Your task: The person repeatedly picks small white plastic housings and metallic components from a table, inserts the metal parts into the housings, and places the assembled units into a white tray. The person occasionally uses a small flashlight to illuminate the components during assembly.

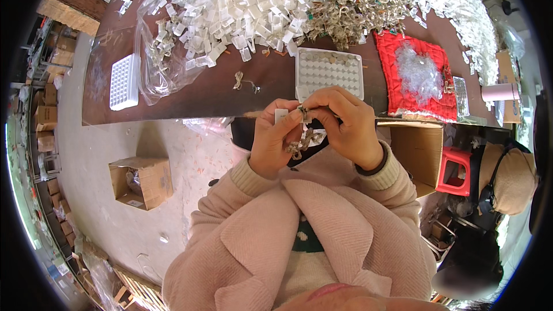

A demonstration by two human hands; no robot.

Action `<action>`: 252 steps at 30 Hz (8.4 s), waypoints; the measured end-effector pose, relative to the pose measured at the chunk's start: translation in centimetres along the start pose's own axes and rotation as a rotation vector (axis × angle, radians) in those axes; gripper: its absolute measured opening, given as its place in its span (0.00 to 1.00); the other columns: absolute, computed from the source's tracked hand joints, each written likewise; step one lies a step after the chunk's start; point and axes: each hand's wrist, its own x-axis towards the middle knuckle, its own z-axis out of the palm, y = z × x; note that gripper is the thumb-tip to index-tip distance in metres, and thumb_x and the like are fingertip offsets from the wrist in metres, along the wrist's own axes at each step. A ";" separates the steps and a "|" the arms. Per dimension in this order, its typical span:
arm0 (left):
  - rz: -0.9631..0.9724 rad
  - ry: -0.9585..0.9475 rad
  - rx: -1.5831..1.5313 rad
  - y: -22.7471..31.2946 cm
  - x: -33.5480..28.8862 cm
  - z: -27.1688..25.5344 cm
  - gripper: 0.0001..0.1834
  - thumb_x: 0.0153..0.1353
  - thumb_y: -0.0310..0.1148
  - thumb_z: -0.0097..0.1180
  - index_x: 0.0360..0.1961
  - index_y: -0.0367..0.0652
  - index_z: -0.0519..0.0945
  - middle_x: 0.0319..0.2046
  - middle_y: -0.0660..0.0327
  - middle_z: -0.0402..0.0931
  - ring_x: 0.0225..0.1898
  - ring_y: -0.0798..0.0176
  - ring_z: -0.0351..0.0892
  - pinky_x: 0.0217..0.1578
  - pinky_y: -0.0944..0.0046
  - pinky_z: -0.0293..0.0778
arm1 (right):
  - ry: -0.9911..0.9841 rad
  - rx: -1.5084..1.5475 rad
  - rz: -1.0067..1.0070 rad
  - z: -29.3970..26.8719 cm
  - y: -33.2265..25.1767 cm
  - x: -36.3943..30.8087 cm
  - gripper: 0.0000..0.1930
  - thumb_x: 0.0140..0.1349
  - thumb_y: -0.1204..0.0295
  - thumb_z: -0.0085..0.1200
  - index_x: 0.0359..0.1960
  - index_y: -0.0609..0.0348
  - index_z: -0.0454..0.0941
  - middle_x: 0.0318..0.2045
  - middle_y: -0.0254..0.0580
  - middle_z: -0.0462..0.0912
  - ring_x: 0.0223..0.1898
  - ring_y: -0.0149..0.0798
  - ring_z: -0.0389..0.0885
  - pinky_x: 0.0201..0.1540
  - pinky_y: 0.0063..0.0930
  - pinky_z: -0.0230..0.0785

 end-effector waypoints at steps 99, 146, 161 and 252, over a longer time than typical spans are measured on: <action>0.122 0.001 -0.093 -1.1 -1.0 -0.1 0.04 0.68 0.26 0.58 0.43 0.43 0.78 0.26 0.68 0.74 0.20 0.77 0.66 0.20 0.74 0.65 | 0.096 -0.258 -0.158 2.0 -0.1 -0.5 0.09 0.53 0.82 0.58 0.36 0.57 0.79 0.30 0.40 0.81 0.28 0.47 0.81 0.32 0.37 0.74; 0.050 0.037 0.175 0.7 -0.1 -1.7 0.06 0.65 0.22 0.60 0.43 0.39 0.79 0.21 0.69 0.71 0.17 0.78 0.60 0.18 0.74 0.54 | -0.437 -0.232 -0.106 -0.8 0.1 2.3 0.08 0.60 0.72 0.57 0.35 0.58 0.69 0.27 0.45 0.78 0.29 0.52 0.82 0.29 0.41 0.74; 0.085 -0.009 0.001 -0.2 0.2 -2.0 0.06 0.68 0.25 0.57 0.45 0.42 0.77 0.27 0.69 0.73 0.21 0.78 0.62 0.21 0.74 0.60 | -0.242 -0.228 -0.087 0.4 0.5 1.0 0.08 0.61 0.75 0.61 0.40 0.57 0.77 0.31 0.45 0.82 0.31 0.51 0.83 0.32 0.37 0.76; 0.136 0.031 -0.057 -0.3 0.3 -2.0 0.06 0.67 0.26 0.58 0.44 0.45 0.78 0.37 0.55 0.83 0.21 0.77 0.65 0.22 0.75 0.64 | 0.159 -0.321 -0.009 1.0 2.0 -0.2 0.15 0.54 0.77 0.66 0.45 0.54 0.86 0.39 0.45 0.84 0.36 0.45 0.82 0.40 0.32 0.74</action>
